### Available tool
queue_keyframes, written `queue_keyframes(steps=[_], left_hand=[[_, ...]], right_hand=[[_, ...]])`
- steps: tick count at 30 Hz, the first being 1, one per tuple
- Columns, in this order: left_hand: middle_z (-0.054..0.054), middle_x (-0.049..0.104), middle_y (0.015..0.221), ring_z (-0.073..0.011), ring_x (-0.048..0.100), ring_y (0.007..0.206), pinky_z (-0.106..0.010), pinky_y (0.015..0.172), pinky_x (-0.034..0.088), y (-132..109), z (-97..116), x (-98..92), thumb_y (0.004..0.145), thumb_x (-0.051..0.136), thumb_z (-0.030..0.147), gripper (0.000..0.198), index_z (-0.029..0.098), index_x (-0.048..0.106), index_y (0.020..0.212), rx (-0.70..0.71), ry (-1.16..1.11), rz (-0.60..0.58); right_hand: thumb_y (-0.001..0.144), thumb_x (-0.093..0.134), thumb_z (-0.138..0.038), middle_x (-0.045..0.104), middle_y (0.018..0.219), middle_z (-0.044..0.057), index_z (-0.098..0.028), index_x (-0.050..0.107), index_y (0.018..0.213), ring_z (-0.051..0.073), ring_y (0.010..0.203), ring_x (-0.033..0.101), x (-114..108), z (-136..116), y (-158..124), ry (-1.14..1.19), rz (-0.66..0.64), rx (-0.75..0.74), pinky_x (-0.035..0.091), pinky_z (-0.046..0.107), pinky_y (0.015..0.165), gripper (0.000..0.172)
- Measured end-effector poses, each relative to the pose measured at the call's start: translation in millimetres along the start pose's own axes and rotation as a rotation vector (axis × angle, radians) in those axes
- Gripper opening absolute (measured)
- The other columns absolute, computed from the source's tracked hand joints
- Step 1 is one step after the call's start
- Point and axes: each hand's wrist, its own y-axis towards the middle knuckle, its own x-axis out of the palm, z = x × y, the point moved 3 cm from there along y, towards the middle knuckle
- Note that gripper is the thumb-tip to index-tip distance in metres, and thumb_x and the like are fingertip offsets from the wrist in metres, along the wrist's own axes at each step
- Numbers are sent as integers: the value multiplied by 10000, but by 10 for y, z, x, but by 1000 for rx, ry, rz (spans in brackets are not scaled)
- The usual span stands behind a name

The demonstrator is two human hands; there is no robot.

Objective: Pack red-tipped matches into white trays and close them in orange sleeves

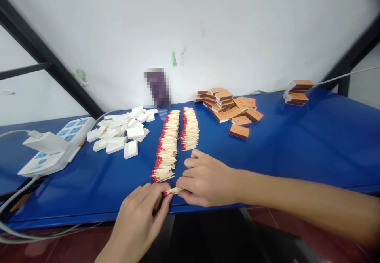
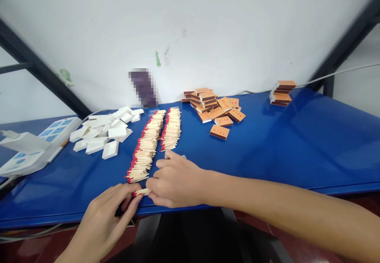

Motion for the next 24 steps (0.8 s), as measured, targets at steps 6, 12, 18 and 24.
queue_keyframes(steps=[6,12,18,24], left_hand=[[40,551,682,-142,519,588,-260,596,392,-21,-11,2,1013,501,281,103,225,586,991,-63,-6,-75],[5,662,911,-172,635,794,-290,718,443,9,2,-19,1043,422,300,147,245,554,1009,-165,-61,-240],[-5,656,895,-201,633,779,-319,696,427,6,-11,37,1053,381,294,153,248,526,1040,-155,-3,-245],[-18,668,893,-221,640,770,-329,685,434,5,-26,38,1061,362,301,165,250,519,1059,-125,50,-244]], right_hand=[[987,530,-276,620,622,-13,-164,599,753,157,669,454,-7,-18,11,-1,-24,-7,205,352,724,268],[995,515,-264,588,581,-15,-164,592,753,167,680,469,-22,-31,-6,-32,-29,-35,206,354,724,273],[992,518,-271,571,574,-16,-175,594,739,171,687,468,-25,-13,-1,-37,-30,-25,211,353,737,281],[977,537,-269,564,552,-30,-182,564,691,168,677,447,-8,-7,-9,-10,-18,-6,208,350,724,300]])
